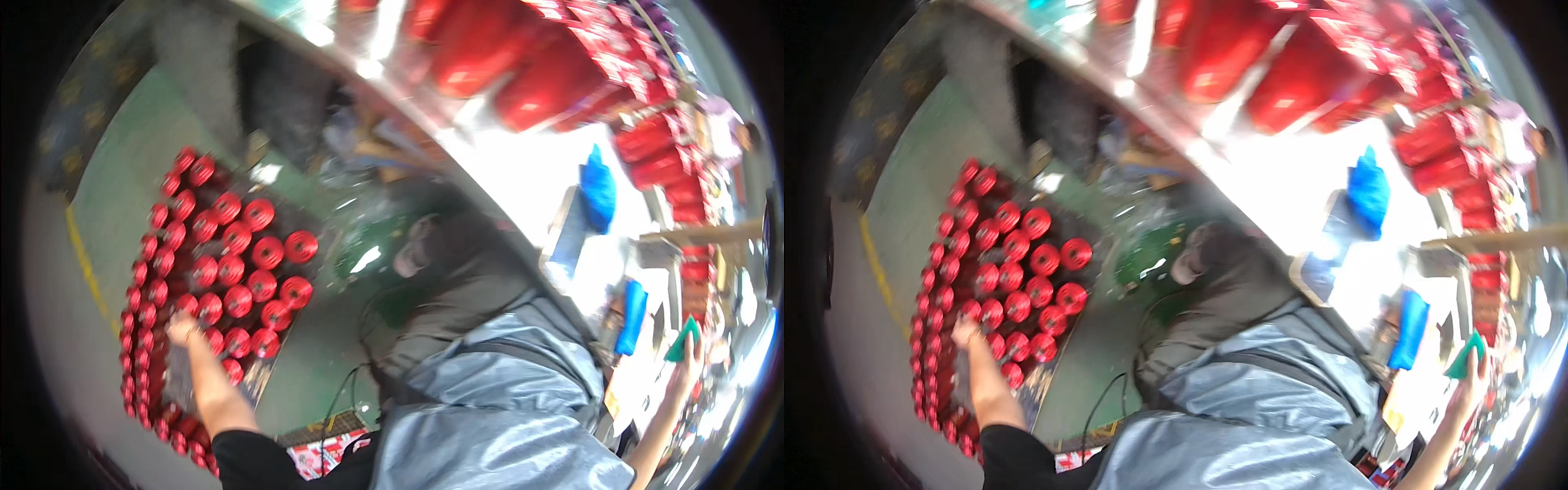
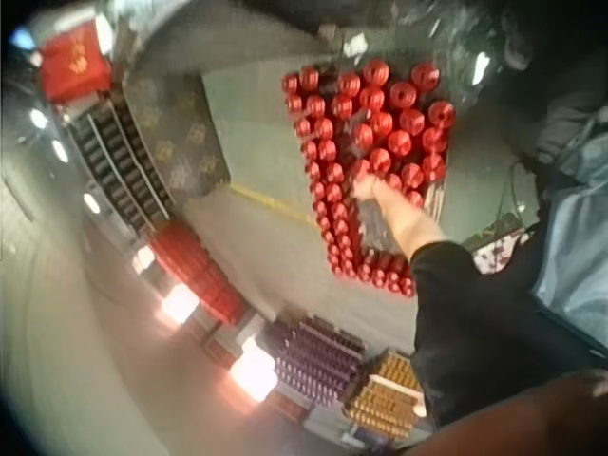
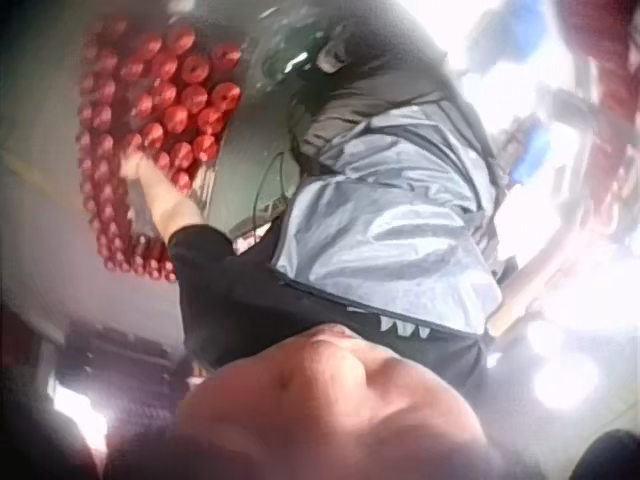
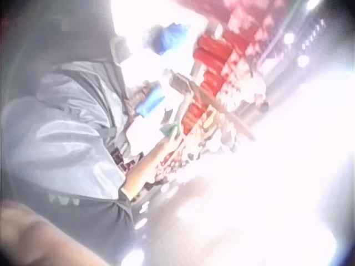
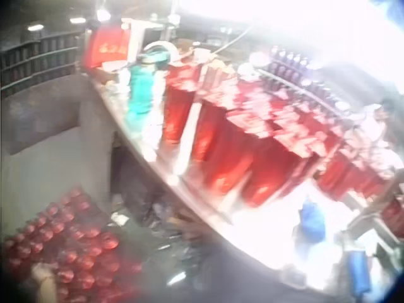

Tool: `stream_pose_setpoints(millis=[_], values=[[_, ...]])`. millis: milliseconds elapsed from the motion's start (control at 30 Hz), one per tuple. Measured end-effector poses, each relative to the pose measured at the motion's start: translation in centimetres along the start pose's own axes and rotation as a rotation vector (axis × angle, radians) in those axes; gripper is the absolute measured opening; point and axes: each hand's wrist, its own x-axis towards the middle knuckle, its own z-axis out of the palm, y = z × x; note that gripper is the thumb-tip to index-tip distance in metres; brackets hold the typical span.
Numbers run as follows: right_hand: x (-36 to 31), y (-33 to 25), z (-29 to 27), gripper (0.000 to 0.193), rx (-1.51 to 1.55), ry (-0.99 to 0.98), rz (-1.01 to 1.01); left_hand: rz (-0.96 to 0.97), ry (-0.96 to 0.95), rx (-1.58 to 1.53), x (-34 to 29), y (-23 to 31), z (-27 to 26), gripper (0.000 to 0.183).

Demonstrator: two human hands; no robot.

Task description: The person applies adhesive labels to red cylindrical cans on a factory line. They peel backing from each label, align and press it onto the can, smooth the surface with a green tool, and place the finished can on a tray. The process repeats for multiple cans.

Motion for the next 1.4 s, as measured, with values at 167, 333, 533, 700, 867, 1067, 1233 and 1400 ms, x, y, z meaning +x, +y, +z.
stream_pose_setpoints(millis=[167,333,533,700,867,1067,1233,1400], values=[[9.2,7.3,-10.7,0.038,0.106,0.127,-0.038,-0.068,-0.198,-1.665,2.1,1.6,-4.2,0.043],[22.5,6.6,-7.6,0.050,0.114,0.213,0.236,-0.052,-0.330,-1.542,-4.9,14.2,-11.7,0.051],[40.5,11.1,3.8,0.055,-0.613,0.235,-0.382,0.535,-0.344,-1.387,-19.8,30.0,-29.7,0.046],[53.5,11.7,2.6,0.055,-0.754,0.424,-0.496,0.925,-0.389,-1.270,-33.6,38.7,-39.2,0.044],[50.4,6.1,5.1,0.054,-0.889,0.212,0.060,1.210,-0.381,-1.045,-48.1,39.2,-50.7,0.038],[42.8,11.4,0.7,0.035,-0.728,0.328,-0.273,1.893,-0.316,-0.880,-56.7,43.8,-51.8,0.034],[26.8,3.7,-1.6,0.024,-0.551,0.271,-0.653,2.290,-0.544,-0.867,-64.6,47.2,-52.4,0.052],[14.9,-4.3,-5.8,0.016,-0.129,-0.350,-0.389,2.311,-1.229,-0.942,-75.7,51.0,-52.7,0.082]])
